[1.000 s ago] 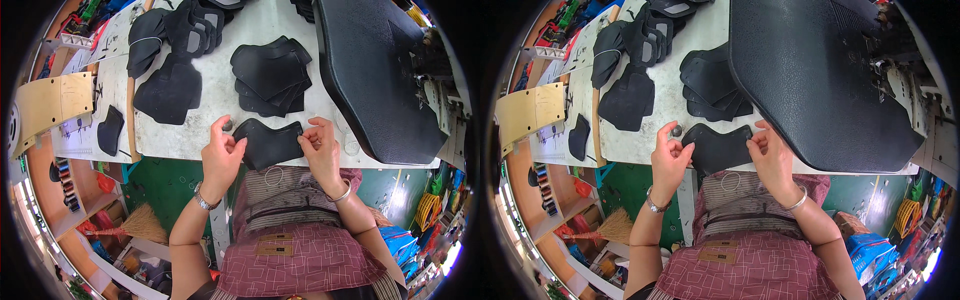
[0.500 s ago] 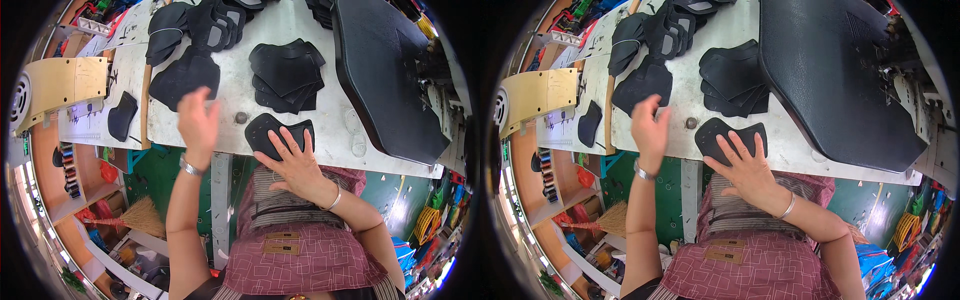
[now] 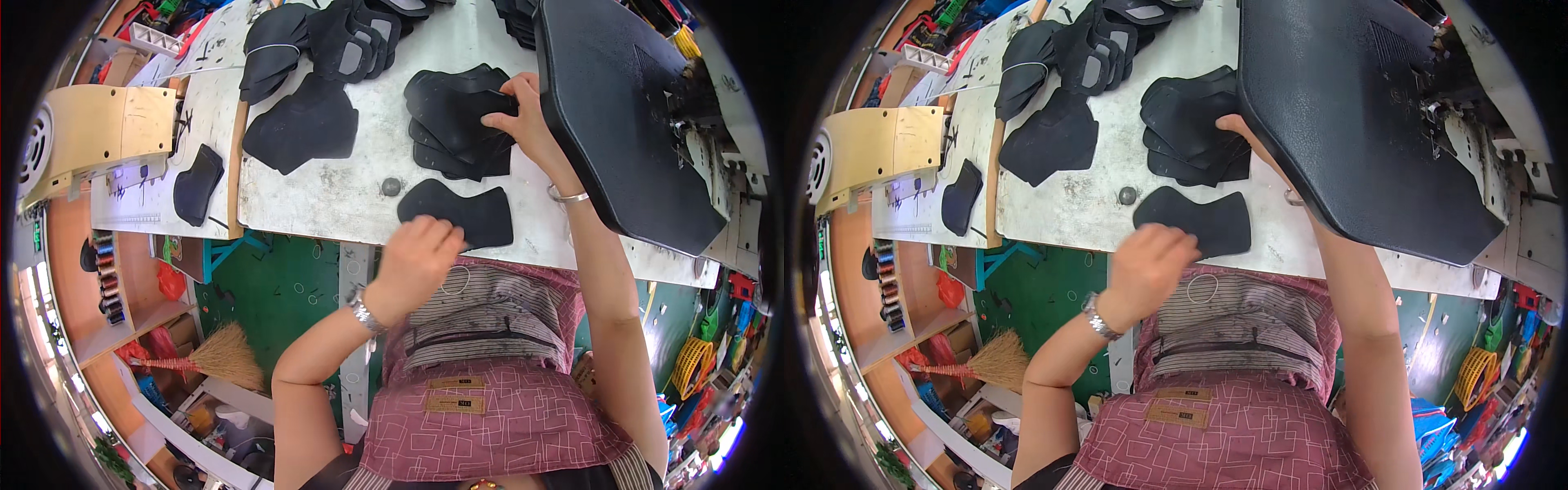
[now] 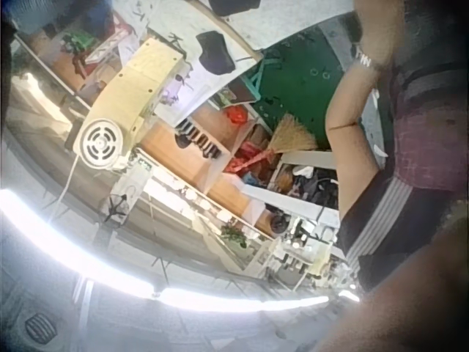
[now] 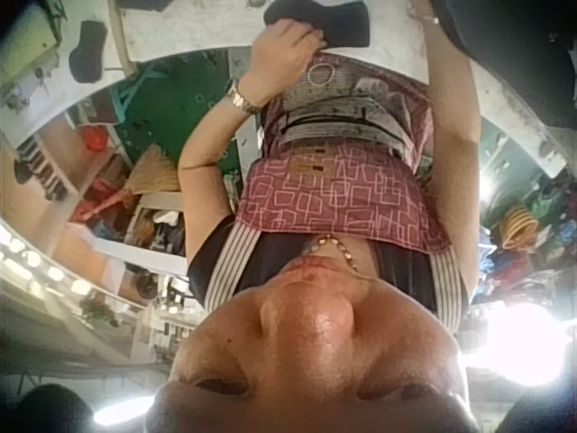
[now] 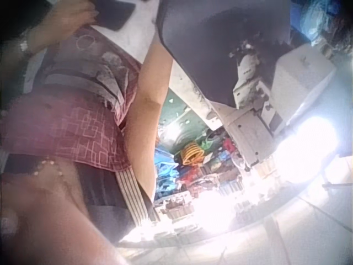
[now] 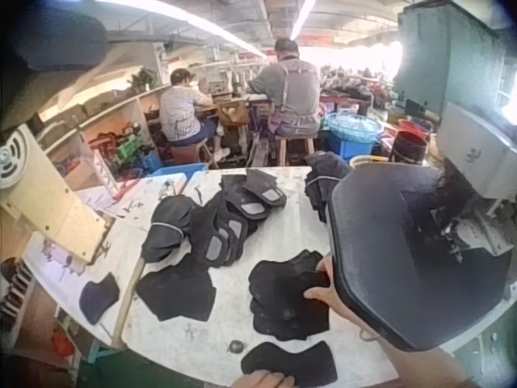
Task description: The person pairs and stacks shoe fabric pieces on the table by hand, then sews the pieces together using a sewing machine.
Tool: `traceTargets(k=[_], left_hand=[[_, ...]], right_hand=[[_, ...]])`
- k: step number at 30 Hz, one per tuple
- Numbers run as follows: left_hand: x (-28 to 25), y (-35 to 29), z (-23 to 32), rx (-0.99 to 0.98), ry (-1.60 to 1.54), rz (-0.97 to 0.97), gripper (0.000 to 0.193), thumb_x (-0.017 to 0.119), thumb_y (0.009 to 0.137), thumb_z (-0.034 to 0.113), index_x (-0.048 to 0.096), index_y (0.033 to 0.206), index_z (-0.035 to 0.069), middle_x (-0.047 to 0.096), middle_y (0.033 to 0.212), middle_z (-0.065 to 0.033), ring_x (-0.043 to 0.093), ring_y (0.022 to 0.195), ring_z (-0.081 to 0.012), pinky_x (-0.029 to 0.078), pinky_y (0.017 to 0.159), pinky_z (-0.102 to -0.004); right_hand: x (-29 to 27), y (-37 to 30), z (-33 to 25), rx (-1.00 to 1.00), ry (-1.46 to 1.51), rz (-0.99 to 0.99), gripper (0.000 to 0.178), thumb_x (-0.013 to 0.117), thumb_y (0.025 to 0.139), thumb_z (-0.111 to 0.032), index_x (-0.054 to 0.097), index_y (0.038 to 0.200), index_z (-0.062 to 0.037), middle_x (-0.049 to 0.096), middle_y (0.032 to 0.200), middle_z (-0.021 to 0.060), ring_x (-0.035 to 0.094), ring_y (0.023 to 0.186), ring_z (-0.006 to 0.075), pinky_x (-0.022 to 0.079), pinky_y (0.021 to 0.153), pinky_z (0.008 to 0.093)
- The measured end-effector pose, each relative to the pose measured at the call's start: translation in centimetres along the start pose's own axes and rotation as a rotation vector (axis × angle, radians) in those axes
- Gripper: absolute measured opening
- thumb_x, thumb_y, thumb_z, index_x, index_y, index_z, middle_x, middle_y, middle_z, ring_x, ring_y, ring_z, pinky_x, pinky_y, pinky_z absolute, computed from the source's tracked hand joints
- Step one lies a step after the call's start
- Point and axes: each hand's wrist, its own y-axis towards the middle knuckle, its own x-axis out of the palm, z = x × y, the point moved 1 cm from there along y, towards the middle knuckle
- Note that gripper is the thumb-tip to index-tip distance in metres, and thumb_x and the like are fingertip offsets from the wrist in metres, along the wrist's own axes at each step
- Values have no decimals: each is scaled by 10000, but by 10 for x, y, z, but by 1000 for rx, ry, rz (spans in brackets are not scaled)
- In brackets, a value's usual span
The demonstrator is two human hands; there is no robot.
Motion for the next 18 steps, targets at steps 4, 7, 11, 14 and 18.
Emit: traceTargets(k=[4, 7, 11, 14, 18], left_hand=[[-11, -7, -10, -243, -208, 199, 418, 736, 744, 136, 585, 1122, 43, 636, 1055, -110, 605, 968, -268, 475, 849, -348], [-26, 10, -27, -526, -656, 473, 548, 732, 769, 119, 493, 1251, 16, 618, 1120, -120, 582, 1036, -238, 459, 892, -323], [-40, 9, -34, -747, -1260, 294, 291, 685, 821, 36, 604, 1091, -33, 665, 986, -82, 614, 870, -118, 479, 766, -229], [-45, 0, -20, -741, -907, 283, 168, 700, 818, 57, 654, 952, -35, 676, 840, -46, 611, 740, -88, 496, 664, -234], [-61, 7, 3, -464, -366, 136, 165, 718, 774, 45, 667, 924, -3, 681, 777, -101, 642, 651, -147, 491, 577, -233]], right_hand=[[-26, -14, -69, 386, 343, -56, 259, 703, 787, -65, 507, 955, -49, 487, 880, 7, 464, 801, 92, 417, 718, 233], [-48, -36, -132, 357, 652, -113, 190, 689, 812, -55, 538, 927, -60, 500, 795, -41, 471, 728, 43, 407, 652, 196], [-54, -60, -152, 366, 804, -355, 225, 707, 824, -117, 573, 990, -47, 507, 752, -39, 467, 684, 33, 413, 621, 199], [-54, -76, -150, 439, 1025, -342, 167, 676, 859, -137, 596, 969, -40, 504, 735, -57, 448, 676, 13, 379, 586, 192], [-62, -80, -158, 462, 896, -325, 180, 613, 913, -199, 635, 910, -20, 531, 749, -55, 454, 675, 14, 388, 592, 182]])
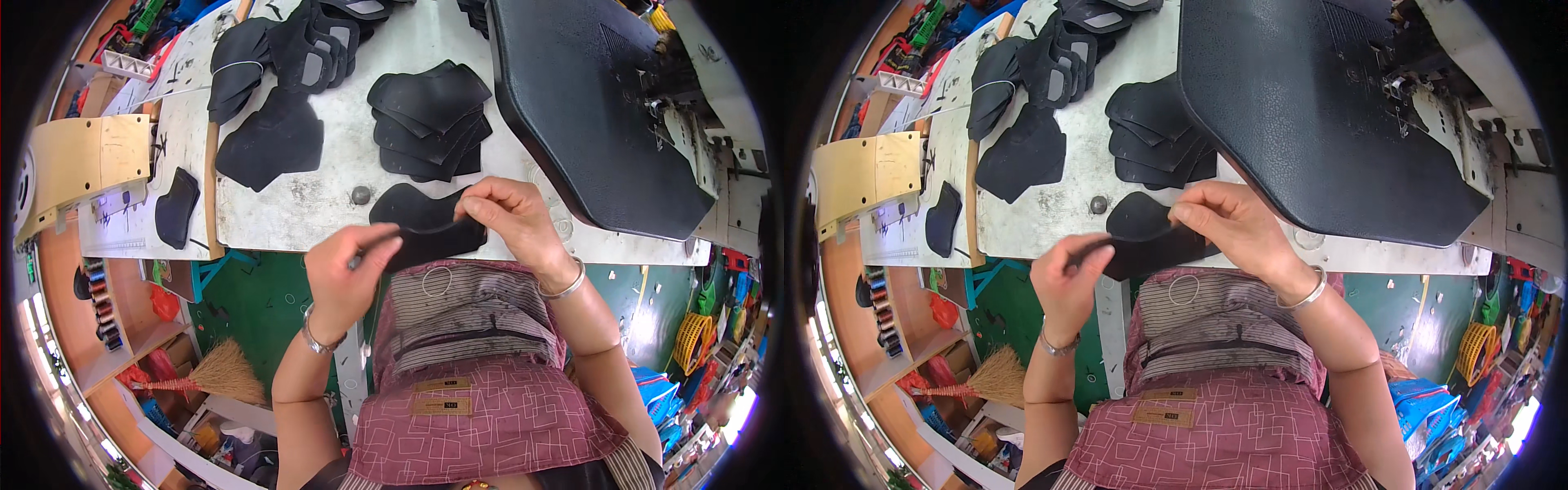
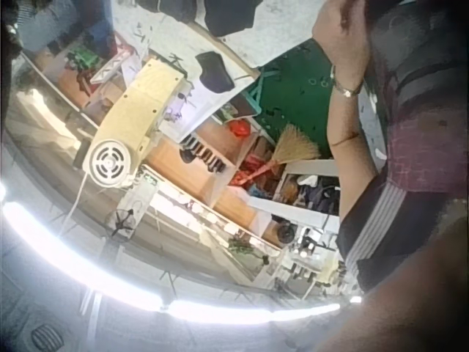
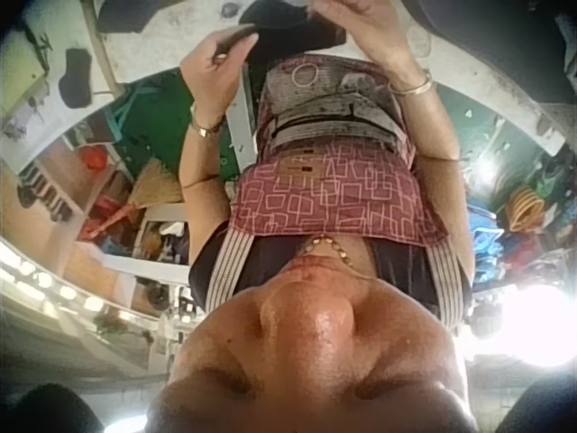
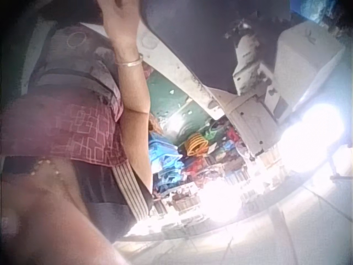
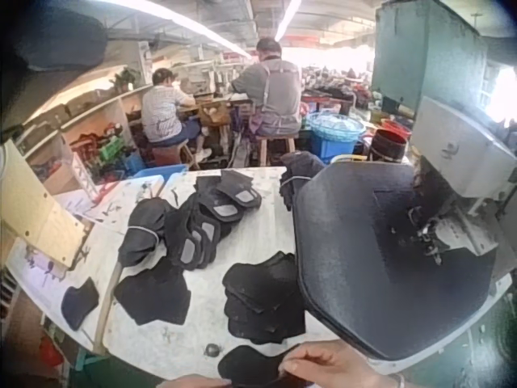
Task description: The person pairs and stacks shoe fabric pieces on the table by hand, then sews the pieces together using a sewing machine.
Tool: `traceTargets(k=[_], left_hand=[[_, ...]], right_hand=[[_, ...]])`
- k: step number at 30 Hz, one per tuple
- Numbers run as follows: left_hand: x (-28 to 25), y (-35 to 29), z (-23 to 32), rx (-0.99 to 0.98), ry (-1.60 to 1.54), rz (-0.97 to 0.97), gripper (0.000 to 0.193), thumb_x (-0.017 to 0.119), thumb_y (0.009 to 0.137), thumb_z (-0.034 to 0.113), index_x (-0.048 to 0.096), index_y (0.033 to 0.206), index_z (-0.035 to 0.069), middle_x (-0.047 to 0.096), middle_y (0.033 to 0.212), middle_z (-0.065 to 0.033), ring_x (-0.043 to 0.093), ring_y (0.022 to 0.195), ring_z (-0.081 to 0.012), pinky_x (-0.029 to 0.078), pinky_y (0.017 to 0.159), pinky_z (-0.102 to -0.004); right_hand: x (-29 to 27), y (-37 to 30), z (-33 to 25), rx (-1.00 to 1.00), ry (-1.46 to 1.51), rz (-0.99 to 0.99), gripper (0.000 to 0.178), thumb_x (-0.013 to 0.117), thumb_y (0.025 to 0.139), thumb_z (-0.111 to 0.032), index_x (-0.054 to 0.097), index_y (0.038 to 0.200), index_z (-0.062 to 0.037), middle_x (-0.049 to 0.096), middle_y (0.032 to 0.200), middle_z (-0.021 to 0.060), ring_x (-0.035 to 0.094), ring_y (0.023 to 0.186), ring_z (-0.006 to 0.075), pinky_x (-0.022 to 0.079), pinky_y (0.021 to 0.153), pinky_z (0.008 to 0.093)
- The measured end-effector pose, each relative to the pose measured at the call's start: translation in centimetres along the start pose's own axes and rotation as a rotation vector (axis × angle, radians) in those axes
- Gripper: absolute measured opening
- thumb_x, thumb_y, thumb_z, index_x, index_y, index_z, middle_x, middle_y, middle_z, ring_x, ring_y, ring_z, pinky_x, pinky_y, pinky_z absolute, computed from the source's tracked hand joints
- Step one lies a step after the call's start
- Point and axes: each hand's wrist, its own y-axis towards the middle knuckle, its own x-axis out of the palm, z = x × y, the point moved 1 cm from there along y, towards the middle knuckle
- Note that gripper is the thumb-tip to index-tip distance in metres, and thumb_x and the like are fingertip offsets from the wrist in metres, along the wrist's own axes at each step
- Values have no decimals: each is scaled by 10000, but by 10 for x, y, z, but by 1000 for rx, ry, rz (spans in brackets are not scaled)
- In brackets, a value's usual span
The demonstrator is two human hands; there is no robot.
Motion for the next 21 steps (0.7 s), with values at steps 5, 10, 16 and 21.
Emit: traceTargets(k=[5, 10, 16, 21], left_hand=[[11, -19, 15, 431, 30, 28, 214, 716, 668, -66, 662, 861, 9, 672, 766, -105, 657, 662, -246, 519, 597, -288], [13, -25, 14, 395, -2, 2, 310, 679, 607, -75, 652, 909, -10, 669, 773, -117, 656, 669, -257, 523, 586, -297], [21, -31, 23, 751, 143, -141, 248, 682, 696, 36, 639, 932, -28, 669, 828, -143, 647, 651, -220, 515, 563, -270], [30, -27, 29, 971, 216, -16, 204, 665, 743, 29, 628, 923, -61, 661, 816, -165, 620, 631, -189, 501, 528, -235]], right_hand=[[-9, -15, 11, 0, -4, 161, 205, 619, 906, -212, 645, 913, -8, 608, 810, -13, 499, 700, 35, 422, 628, 199], [-15, -33, 3, 47, 39, -71, 171, 657, 869, -173, 649, 860, -2, 621, 772, -3, 522, 714, 47, 427, 644, 200], [-3, -41, 24, 78, 343, 290, 160, 655, 862, -125, 621, 741, -26, 570, 667, -23, 424, 599, 33, 345, 551, 189], [-6, -47, 32, 8, 446, 437, 171, 611, 898, -146, 579, 759, -53, 560, 713, -4, 440, 613, 57, 370, 581, 206]])
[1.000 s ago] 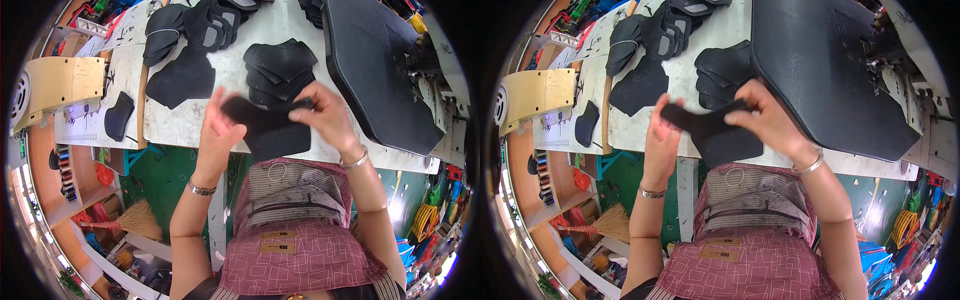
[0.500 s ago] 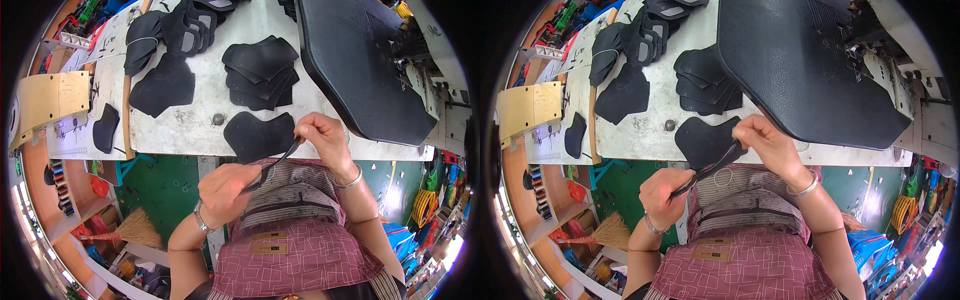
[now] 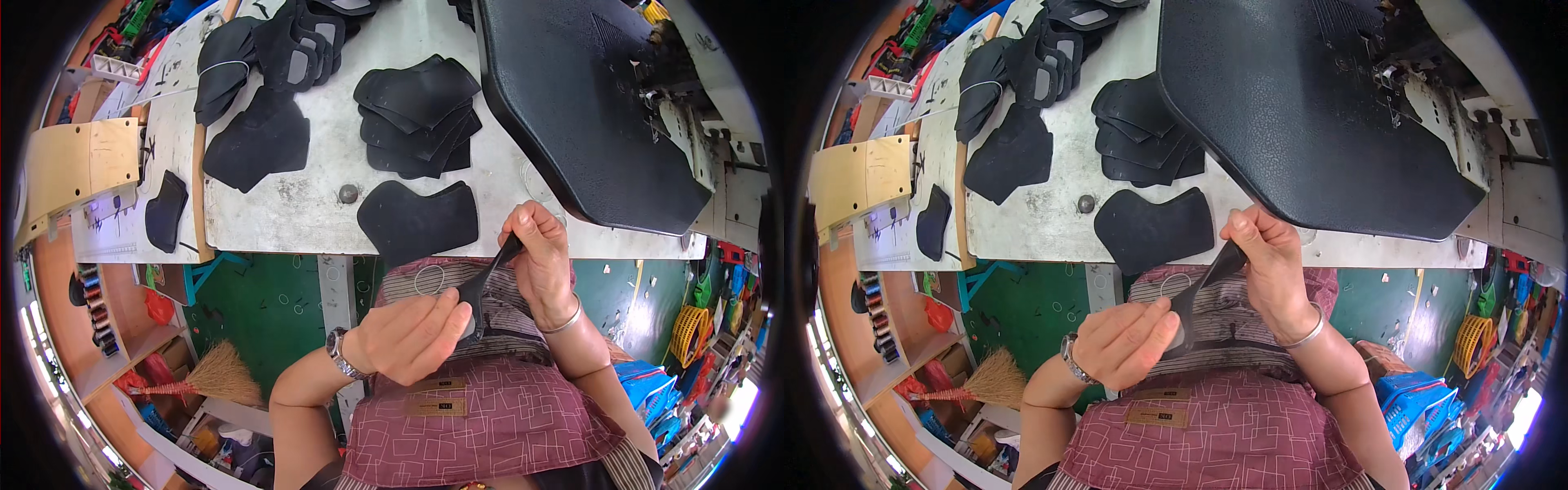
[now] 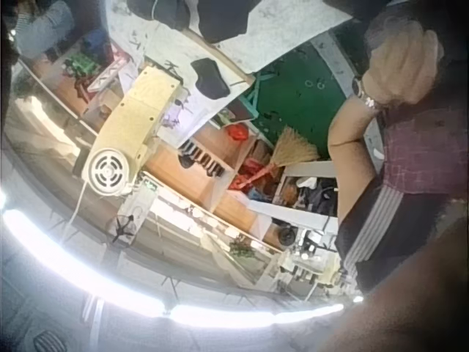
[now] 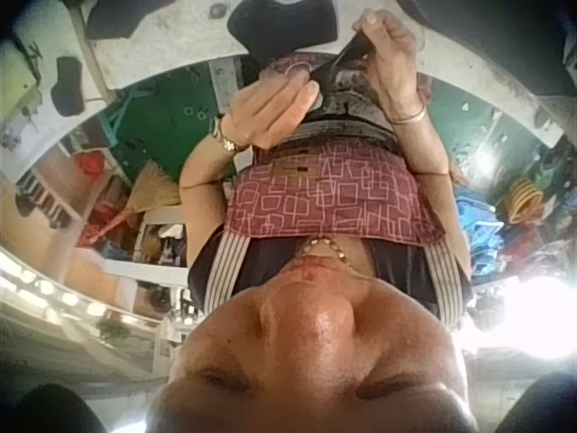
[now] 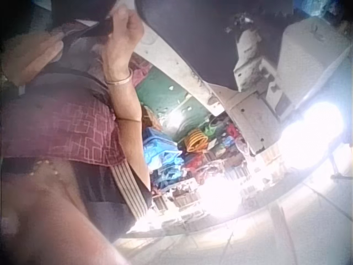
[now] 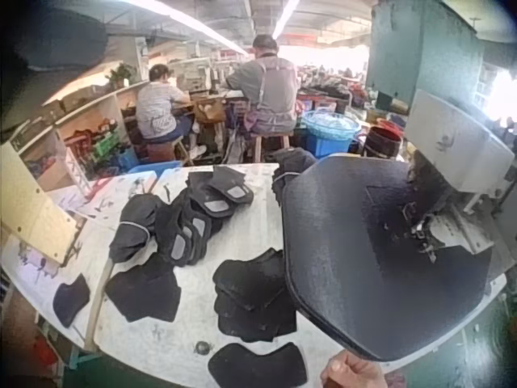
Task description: The person pairs and stacks shoe fabric pieces on the table by hand, then sews the pieces together using a sewing machine.
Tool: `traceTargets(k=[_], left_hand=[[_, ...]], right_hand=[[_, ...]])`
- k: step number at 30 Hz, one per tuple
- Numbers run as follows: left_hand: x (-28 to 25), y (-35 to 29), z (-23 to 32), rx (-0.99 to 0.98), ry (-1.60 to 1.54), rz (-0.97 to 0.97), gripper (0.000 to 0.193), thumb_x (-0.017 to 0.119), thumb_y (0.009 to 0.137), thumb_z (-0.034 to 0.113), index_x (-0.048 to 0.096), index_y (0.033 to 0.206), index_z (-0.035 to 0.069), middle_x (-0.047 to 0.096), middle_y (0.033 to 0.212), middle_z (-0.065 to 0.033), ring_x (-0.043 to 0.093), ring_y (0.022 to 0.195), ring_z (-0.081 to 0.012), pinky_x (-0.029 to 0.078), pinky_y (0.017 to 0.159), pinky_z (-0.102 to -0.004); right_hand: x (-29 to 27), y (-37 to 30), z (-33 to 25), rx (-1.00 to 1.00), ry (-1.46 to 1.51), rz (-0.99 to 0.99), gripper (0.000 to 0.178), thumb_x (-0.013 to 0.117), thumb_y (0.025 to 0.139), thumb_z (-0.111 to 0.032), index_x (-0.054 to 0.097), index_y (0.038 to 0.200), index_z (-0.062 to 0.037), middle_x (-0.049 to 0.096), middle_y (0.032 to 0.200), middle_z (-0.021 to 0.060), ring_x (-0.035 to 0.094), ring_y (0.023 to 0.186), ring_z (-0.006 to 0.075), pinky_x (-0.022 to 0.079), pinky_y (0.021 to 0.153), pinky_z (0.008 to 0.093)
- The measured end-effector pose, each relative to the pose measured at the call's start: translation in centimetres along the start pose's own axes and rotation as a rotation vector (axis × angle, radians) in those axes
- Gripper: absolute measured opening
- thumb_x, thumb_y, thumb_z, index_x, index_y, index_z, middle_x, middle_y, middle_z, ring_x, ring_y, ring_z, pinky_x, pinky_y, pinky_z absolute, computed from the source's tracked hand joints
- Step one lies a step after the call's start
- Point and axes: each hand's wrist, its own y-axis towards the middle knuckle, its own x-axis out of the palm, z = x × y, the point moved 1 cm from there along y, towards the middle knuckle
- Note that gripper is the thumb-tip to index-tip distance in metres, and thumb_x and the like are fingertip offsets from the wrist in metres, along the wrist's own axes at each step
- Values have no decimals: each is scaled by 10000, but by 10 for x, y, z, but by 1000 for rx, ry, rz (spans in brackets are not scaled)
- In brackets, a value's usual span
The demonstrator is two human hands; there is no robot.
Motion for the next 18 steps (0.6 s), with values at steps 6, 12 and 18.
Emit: traceTargets(k=[6, 12, 18], left_hand=[[-16, -13, 5, -299, -324, -81, 211, 676, 679, -10, 661, 889, -1, 669, 839, -150, 636, 666, -229, 513, 566, -276], [-18, -22, -6, -1221, -800, 35, 156, 719, 789, 23, 689, 940, 3, 674, 770, -26, 564, 643, -19, 423, 535, -170], [-11, -34, -15, -1316, -853, 134, 154, 709, 792, -1, 677, 942, -13, 667, 793, -14, 562, 669, -20, 437, 577, -160]], right_hand=[[-128, 43, 9, -671, -878, 350, 116, 611, 844, -45, 630, 942, 13, 633, 842, 80, 581, 715, 188, 474, 677, 302], [-100, 20, -5, -534, -1497, 324, 234, 653, 789, -106, 644, 988, 18, 628, 873, 122, 594, 806, 207, 472, 701, 326], [1, -18, -7, -80, -231, -300, 605, 682, 777, -17, 393, 1309, -8, 576, 888, 18, 536, 764, 84, 440, 659, 236]])
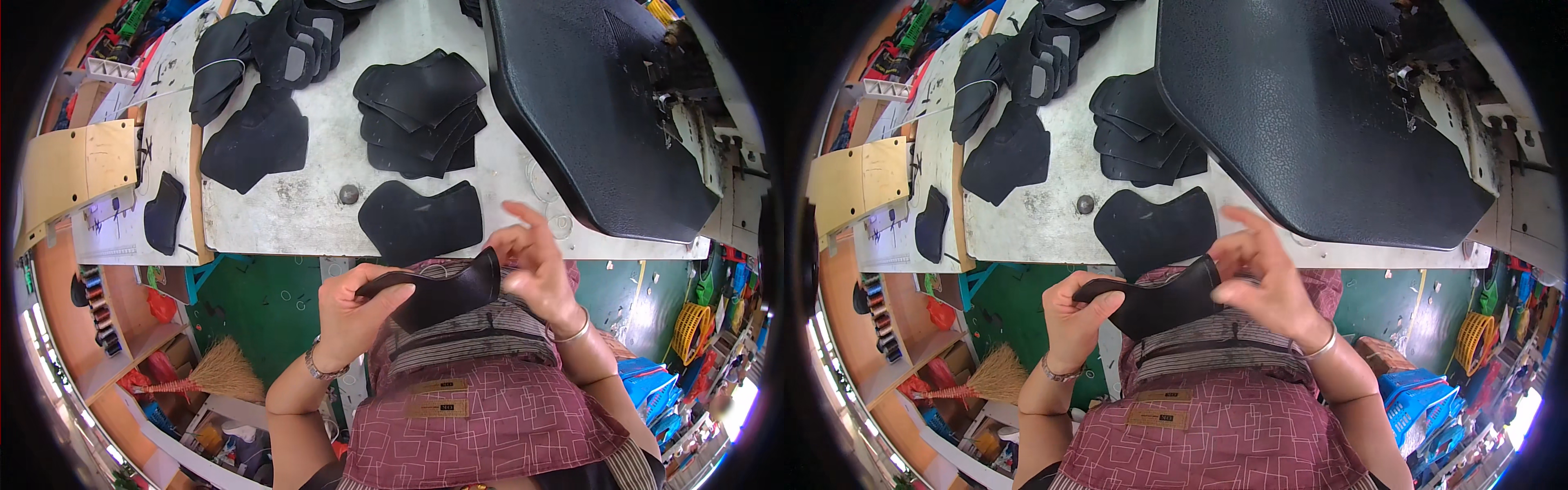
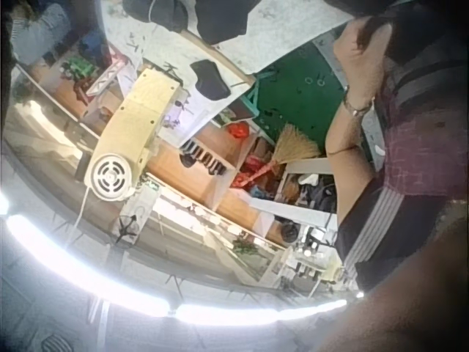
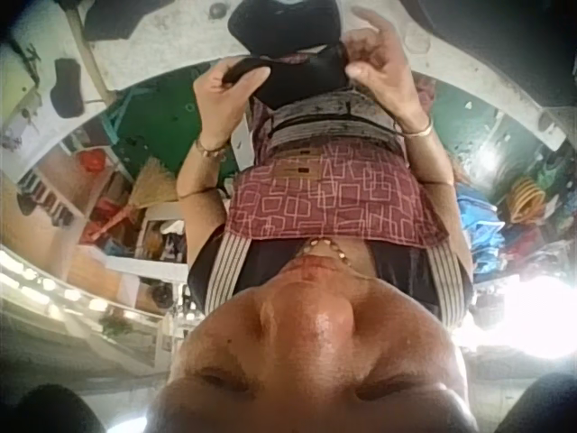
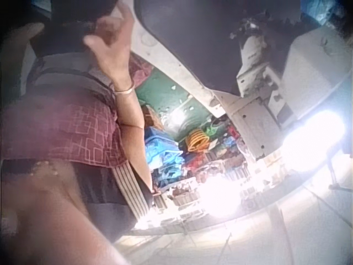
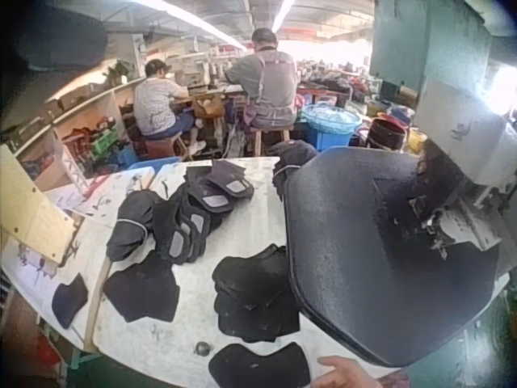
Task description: The person pairs and stacks shoe fabric pieces on the table by hand, then sews the pieces together using a sewing machine.
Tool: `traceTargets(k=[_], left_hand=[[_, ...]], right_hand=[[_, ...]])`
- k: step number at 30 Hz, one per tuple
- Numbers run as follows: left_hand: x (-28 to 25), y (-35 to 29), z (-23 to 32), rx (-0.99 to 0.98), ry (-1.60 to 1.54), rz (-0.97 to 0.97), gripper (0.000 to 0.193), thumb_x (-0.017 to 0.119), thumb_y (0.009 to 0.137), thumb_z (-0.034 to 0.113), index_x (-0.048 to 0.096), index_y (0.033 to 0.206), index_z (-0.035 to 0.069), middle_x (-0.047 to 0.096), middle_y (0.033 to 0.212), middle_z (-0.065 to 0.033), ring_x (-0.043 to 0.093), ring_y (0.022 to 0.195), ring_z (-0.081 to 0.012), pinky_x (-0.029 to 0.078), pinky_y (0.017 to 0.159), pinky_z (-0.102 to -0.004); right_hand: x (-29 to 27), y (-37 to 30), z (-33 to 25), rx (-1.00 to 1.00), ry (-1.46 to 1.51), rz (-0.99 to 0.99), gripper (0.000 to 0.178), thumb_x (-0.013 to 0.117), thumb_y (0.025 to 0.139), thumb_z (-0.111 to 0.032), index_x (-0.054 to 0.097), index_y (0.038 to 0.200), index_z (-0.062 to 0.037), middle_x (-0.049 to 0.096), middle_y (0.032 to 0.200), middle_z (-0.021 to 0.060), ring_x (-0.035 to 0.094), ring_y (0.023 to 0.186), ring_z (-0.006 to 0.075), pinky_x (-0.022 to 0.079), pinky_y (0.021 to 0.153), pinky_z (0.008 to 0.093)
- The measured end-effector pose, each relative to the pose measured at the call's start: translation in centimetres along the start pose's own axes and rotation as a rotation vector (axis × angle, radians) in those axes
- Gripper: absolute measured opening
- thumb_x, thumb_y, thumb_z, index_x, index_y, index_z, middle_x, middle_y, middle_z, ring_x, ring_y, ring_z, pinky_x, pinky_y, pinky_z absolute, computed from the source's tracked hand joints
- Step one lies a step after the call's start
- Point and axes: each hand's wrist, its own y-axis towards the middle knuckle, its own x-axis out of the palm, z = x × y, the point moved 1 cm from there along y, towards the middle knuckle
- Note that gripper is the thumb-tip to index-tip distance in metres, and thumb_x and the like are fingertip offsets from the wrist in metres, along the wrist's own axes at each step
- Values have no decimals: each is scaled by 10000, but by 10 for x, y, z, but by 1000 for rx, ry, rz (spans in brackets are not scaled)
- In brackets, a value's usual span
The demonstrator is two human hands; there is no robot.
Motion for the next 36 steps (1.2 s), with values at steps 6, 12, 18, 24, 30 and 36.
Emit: traceTargets(k=[6, 12, 18, 24, 30, 36], left_hand=[[-11, 8, -7, -65, -323, -83, 389, 665, 858, 296, 627, 1059, -34, 663, 930, -106, 626, 826, -121, 508, 749, -274], [-15, 50, -21, 772, 1216, -432, 826, 557, 768, 634, 483, 1293, 1, 495, 1315, -188, 459, 1247, -306, 314, 1062, -462], [-85, 38, -25, 330, 1830, 382, 719, 363, 915, 573, 455, 1320, -15, 340, 1446, -209, 290, 1355, -367, 183, 1106, -493], [-33, -2, -2, 385, 314, -157, 802, 630, 801, 545, 411, 1357, 11, 439, 1373, -201, 397, 1294, -319, 293, 1062, -457], [-17, -8, -6, -196, -351, -343, 691, 708, 806, 123, 344, 1384, 20, 610, 1124, -121, 591, 995, -164, 467, 843, -299], [-23, 27, -2, -170, 19, 57, 420, 594, 861, -11, 466, 1262, -7, 627, 828, -43, 592, 714, -72, 477, 641, -191]], right_hand=[[1, -4, -1, 104, 91, -113, 522, 616, 807, 92, 387, 1258, -39, 540, 828, 3, 528, 746, 72, 441, 702, 265], [-1, 31, 21, -24, -174, -542, 399, 615, 781, 40, 475, 1146, -43, 485, 720, -6, 477, 660, 85, 422, 640, 279], [3, 33, 24, 29, -434, -581, 353, 604, 778, -11, 472, 1104, -35, 454, 660, 20, 440, 590, 121, 406, 610, 283], [25, 17, -16, -400, -297, -692, 288, 679, 763, -37, 551, 1018, -74, 548, 733, 39, 569, 722, 232, 464, 659, 350], [7, -13, -12, -218, -234, -73, 400, 678, 794, 31, 487, 1139, -38, 598, 835, 39, 582, 774, 101, 471, 660, 221], [14, 2, 16, 236, -209, 219, 373, 632, 823, 15, 461, 1154, -22, 596, 733, 21, 569, 643, 62, 450, 578, 197]])
